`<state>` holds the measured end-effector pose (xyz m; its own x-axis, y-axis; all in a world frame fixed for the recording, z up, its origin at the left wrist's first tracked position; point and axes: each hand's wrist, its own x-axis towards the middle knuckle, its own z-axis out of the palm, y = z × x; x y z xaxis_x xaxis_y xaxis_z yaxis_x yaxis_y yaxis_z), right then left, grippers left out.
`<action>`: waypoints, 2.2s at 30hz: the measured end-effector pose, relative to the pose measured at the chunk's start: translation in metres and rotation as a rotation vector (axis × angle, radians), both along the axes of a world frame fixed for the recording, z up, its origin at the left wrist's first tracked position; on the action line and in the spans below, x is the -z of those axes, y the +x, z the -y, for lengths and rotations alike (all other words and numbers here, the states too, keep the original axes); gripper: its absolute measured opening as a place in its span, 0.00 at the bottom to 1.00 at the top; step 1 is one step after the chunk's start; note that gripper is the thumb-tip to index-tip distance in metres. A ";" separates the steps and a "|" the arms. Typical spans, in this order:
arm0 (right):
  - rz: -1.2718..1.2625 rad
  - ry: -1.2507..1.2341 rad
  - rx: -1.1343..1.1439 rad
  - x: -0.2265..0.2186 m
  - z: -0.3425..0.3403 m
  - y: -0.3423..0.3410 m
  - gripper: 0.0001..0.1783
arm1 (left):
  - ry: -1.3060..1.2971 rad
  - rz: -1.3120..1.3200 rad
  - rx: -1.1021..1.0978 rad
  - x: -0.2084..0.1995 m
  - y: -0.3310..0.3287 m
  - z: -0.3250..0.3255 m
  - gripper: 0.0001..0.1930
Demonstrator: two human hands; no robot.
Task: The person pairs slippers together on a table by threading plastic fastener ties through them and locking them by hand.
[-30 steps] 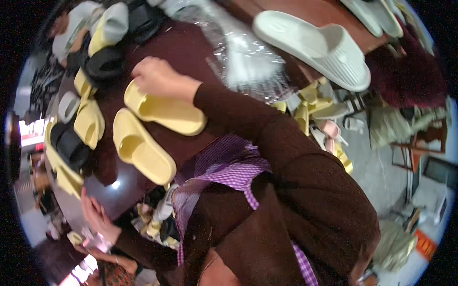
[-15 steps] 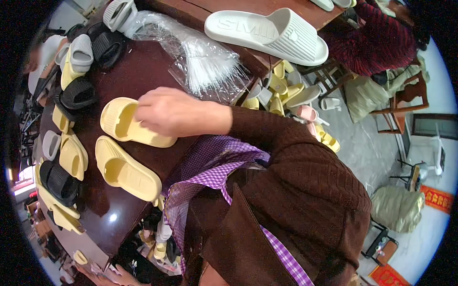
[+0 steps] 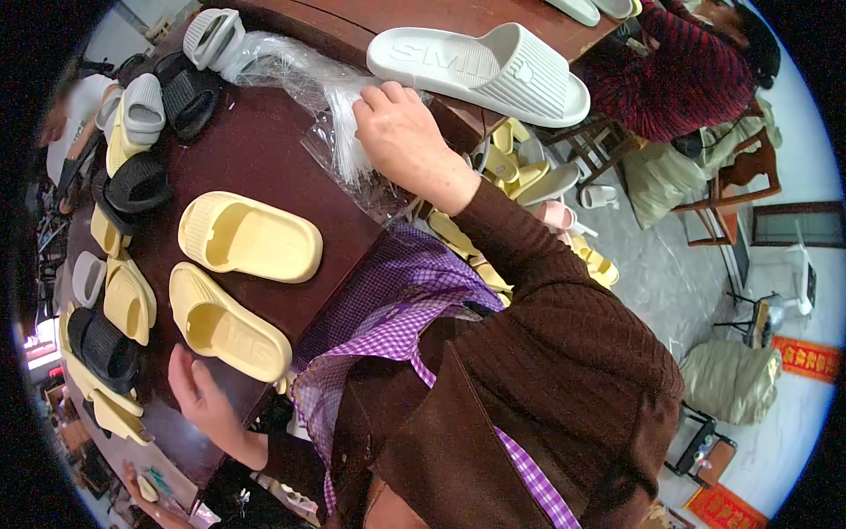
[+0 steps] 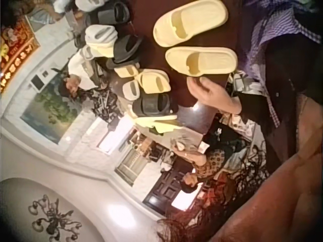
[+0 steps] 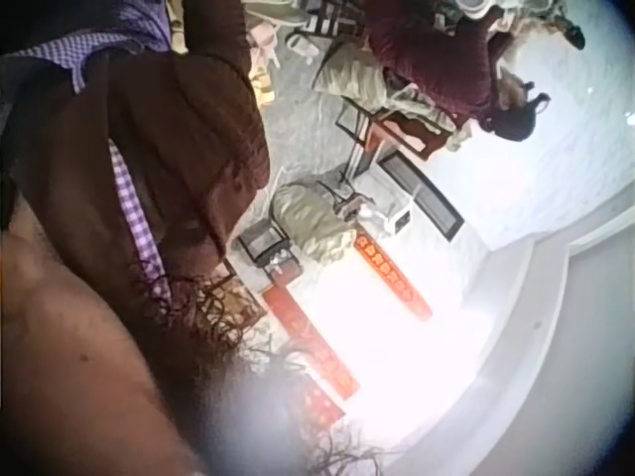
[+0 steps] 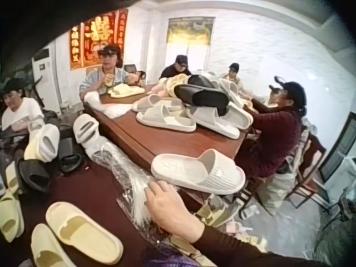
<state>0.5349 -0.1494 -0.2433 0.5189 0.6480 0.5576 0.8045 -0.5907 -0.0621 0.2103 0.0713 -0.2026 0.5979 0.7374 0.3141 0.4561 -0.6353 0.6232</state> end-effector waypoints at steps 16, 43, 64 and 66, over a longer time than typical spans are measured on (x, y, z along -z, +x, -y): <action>-0.045 0.074 0.060 0.009 -0.009 0.002 0.06 | -0.059 -0.006 0.165 0.013 0.020 0.024 0.14; -0.910 0.284 -0.984 -0.042 -0.011 -0.076 0.04 | -0.513 0.174 0.707 -0.002 0.117 0.069 0.11; -0.340 0.211 -0.228 0.026 -0.035 0.007 0.18 | -1.002 0.944 0.316 0.020 0.068 0.027 0.02; -0.301 0.187 -0.215 0.029 -0.037 0.013 0.17 | -1.013 1.022 0.262 0.018 0.051 0.011 0.02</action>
